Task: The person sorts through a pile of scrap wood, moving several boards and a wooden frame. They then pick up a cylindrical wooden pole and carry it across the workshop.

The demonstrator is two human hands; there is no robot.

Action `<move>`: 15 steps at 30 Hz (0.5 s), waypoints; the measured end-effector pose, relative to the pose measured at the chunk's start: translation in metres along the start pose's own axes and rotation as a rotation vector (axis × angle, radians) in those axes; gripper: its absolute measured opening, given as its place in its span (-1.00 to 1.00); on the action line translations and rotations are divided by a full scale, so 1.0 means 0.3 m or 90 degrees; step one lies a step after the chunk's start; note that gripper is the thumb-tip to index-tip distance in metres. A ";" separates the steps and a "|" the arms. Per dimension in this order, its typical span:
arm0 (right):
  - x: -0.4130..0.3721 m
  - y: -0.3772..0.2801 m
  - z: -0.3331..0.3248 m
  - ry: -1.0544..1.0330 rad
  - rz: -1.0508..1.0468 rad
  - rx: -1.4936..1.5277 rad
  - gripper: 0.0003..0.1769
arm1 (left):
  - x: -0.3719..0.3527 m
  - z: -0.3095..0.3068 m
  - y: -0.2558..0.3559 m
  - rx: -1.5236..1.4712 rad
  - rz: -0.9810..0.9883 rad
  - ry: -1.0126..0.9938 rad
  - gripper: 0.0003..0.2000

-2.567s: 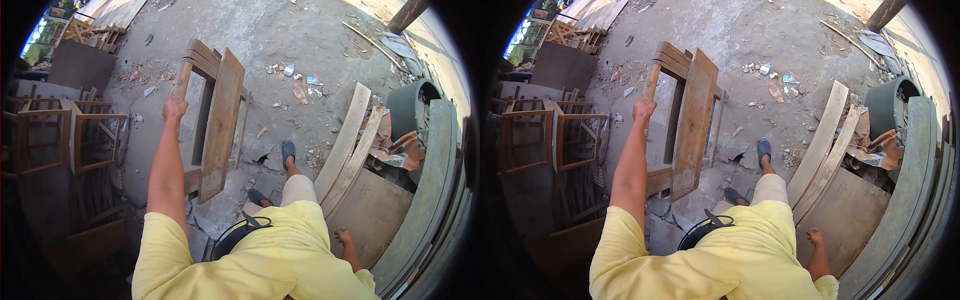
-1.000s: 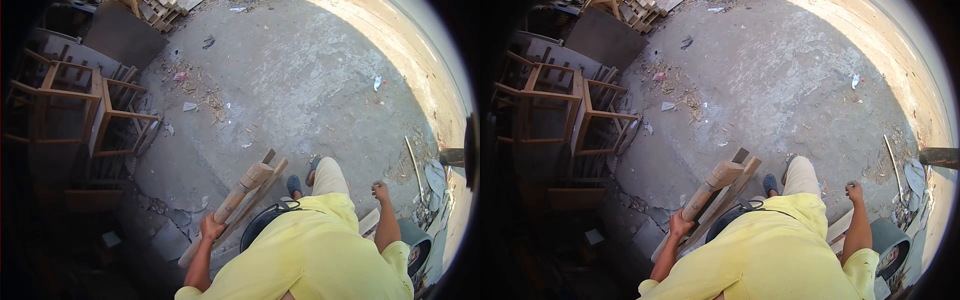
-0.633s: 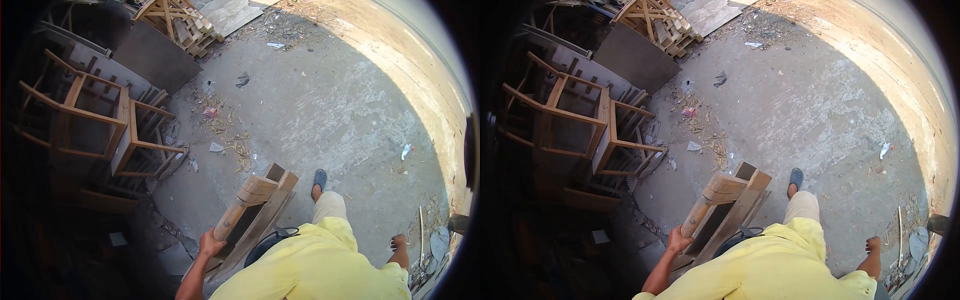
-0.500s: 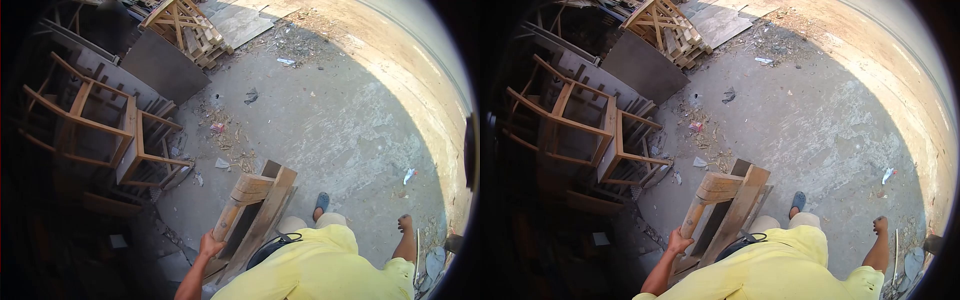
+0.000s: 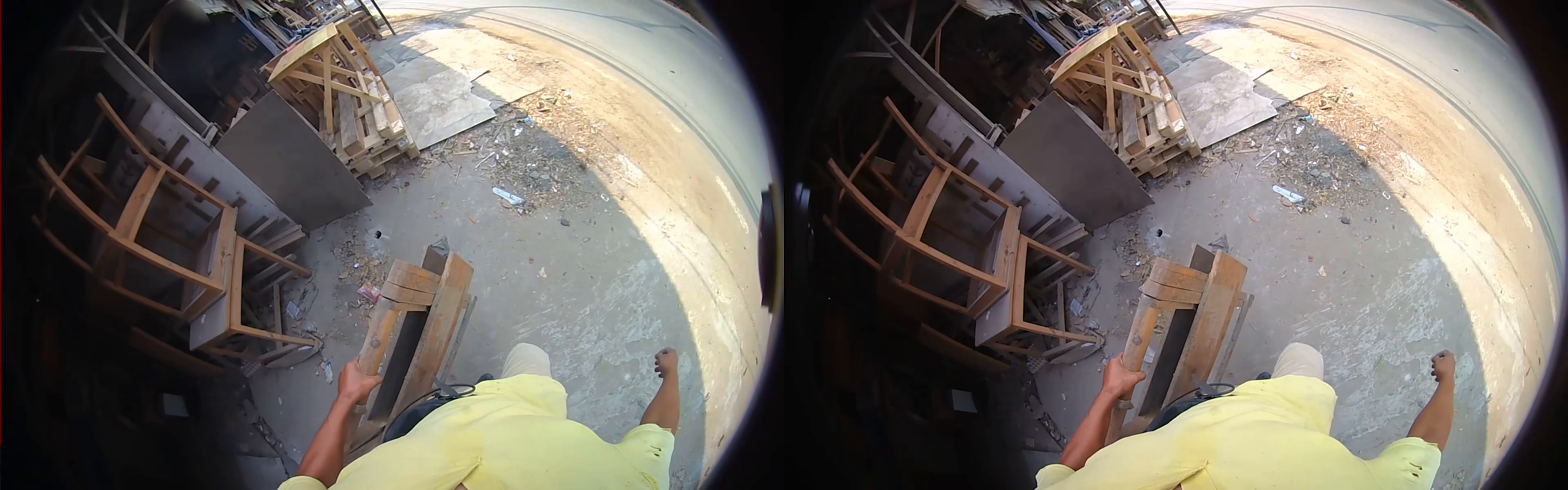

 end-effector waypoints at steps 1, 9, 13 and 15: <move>-0.051 0.045 0.019 0.006 0.067 0.009 -0.87 | 0.093 -0.019 0.066 0.007 0.009 0.003 -0.47; 0.153 0.316 0.447 -0.041 0.361 0.141 -0.70 | 0.928 -0.127 0.454 0.022 0.027 -0.007 -0.42; 0.419 -0.491 0.702 -0.134 0.281 0.108 -0.84 | 1.258 -0.251 0.659 0.040 0.015 -0.045 -0.41; 0.637 -0.941 0.737 -0.091 0.119 0.180 -0.84 | 1.421 -0.311 0.746 0.025 0.002 -0.055 -0.41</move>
Point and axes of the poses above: each hand's wrist, its own x-axis towards the middle knuckle, its own z-axis out of the palm, y = z × x, the point moved 10 cm from there along x, towards the middle knuckle, and after that the axes turned 14 degrees about x, right-handed, at the moved point
